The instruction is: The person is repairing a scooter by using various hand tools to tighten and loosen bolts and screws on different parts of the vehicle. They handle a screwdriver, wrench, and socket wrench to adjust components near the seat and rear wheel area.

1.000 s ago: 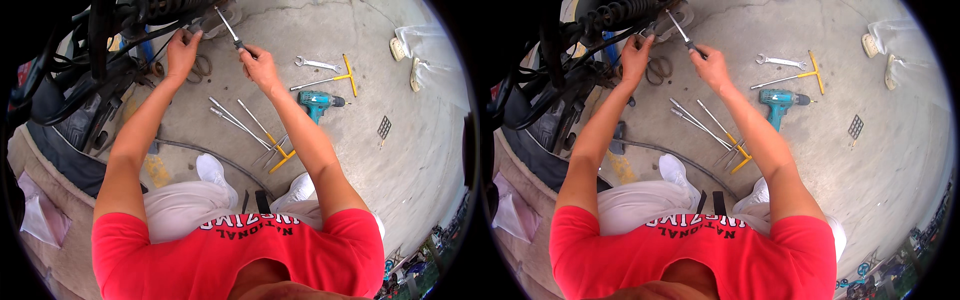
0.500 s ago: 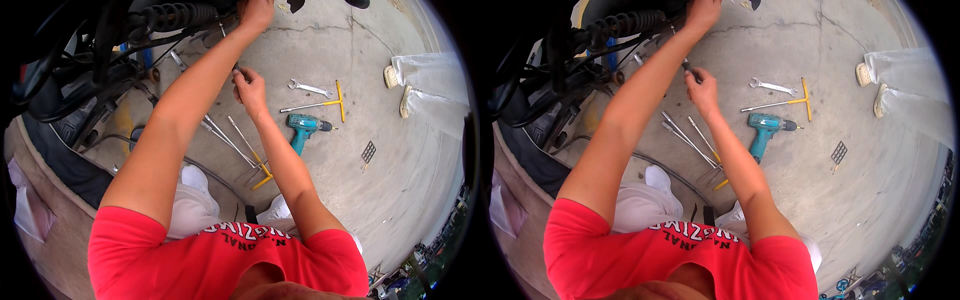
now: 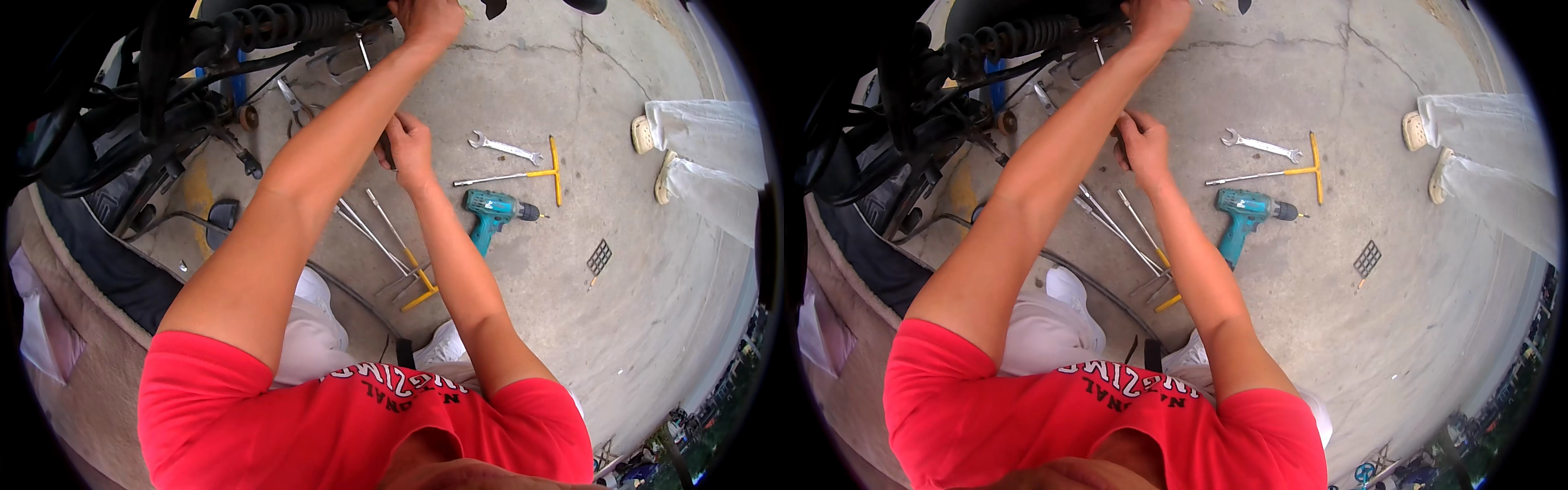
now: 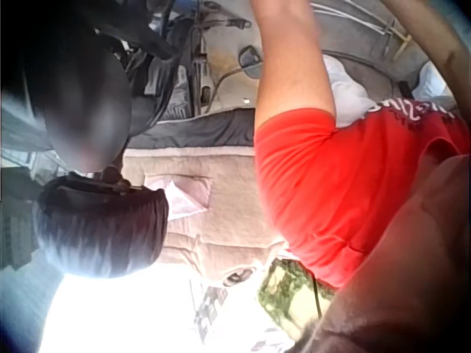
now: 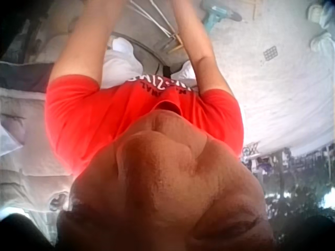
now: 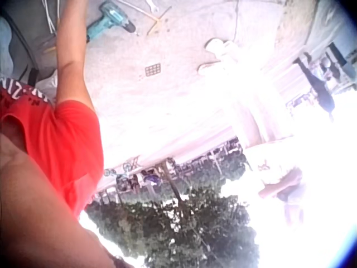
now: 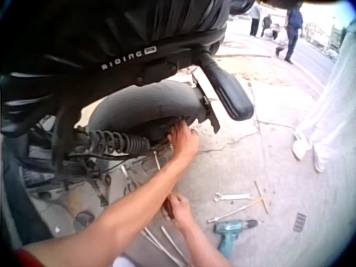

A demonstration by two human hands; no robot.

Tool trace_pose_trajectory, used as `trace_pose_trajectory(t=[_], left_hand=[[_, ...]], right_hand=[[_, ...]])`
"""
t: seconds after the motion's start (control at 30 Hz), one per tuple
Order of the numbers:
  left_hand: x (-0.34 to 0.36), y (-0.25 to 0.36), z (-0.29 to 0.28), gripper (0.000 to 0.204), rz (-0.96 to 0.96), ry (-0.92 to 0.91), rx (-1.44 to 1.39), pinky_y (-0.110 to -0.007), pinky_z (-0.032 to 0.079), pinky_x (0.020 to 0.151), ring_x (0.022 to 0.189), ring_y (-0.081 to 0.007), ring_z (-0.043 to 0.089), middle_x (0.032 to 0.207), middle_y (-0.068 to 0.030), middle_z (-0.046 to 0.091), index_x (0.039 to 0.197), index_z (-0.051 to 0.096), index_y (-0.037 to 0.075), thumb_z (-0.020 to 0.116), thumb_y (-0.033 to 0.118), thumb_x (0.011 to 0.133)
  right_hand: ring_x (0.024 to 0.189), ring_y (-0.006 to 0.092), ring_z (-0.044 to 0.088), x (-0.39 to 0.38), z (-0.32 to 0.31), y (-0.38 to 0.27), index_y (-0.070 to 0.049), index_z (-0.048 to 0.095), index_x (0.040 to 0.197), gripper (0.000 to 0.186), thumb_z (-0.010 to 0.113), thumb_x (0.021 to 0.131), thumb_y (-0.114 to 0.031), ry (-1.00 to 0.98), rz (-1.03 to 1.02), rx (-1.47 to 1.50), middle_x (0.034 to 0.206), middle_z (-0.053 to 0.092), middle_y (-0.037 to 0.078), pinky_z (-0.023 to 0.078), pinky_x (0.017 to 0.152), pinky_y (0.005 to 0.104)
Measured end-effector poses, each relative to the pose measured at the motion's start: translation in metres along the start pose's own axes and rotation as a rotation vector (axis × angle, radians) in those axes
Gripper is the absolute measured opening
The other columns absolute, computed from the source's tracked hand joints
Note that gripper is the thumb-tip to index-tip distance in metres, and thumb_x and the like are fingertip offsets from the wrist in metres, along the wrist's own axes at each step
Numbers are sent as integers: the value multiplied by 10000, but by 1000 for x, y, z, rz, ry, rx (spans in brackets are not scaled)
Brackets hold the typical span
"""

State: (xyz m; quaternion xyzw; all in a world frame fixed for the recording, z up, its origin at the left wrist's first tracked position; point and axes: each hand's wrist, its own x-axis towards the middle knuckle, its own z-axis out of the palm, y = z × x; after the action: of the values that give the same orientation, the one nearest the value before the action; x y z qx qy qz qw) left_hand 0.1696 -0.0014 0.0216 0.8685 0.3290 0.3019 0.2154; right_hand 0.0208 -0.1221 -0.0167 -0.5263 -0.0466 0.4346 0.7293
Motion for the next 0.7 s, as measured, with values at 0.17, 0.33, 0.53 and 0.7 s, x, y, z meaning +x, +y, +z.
trace_pose_trajectory(t=[0.17, 0.33, 0.53, 0.7], left_hand=[[-11, -1, -31, 421, 220, 33, -208, -482, 337, 966, 1147, -378, 440, 1153, -216, 518, 1180, 476, -16, 536, 190, 818], [-76, -16, -99, 261, 264, -221, -455, -354, 475, 717, 845, -253, 605, 832, -112, 589, 880, 544, -10, 643, 224, 820], [-112, -78, -140, 322, -444, -684, -463, -278, 450, 659, 742, -116, 572, 786, -40, 589, 937, 554, 29, 652, 323, 849], [-125, -84, -109, 251, -488, -706, -740, -228, 424, 643, 678, -79, 503, 890, -49, 600, 1043, 568, 26, 576, 235, 904]], right_hand=[[417, 95, 407, 19, -14, 22, -22, 515, 1059, 333, 499, 942, -333, -448, 364, 841, 748, 526, 55, 287, 283, 202], [388, 65, 355, 33, -38, 32, -32, 509, 1012, 347, 491, 945, -371, -602, 471, 1049, 740, 521, 49, 256, 255, 171], [386, 54, 366, 36, -37, 25, -58, 500, 961, 418, 484, 925, -475, -640, 531, 1084, 734, 518, 52, 259, 251, 158], [430, 76, 436, 31, -35, 29, -81, 529, 998, 405, 512, 909, -476, -494, 435, 1017, 747, 546, 66, 298, 274, 162]])
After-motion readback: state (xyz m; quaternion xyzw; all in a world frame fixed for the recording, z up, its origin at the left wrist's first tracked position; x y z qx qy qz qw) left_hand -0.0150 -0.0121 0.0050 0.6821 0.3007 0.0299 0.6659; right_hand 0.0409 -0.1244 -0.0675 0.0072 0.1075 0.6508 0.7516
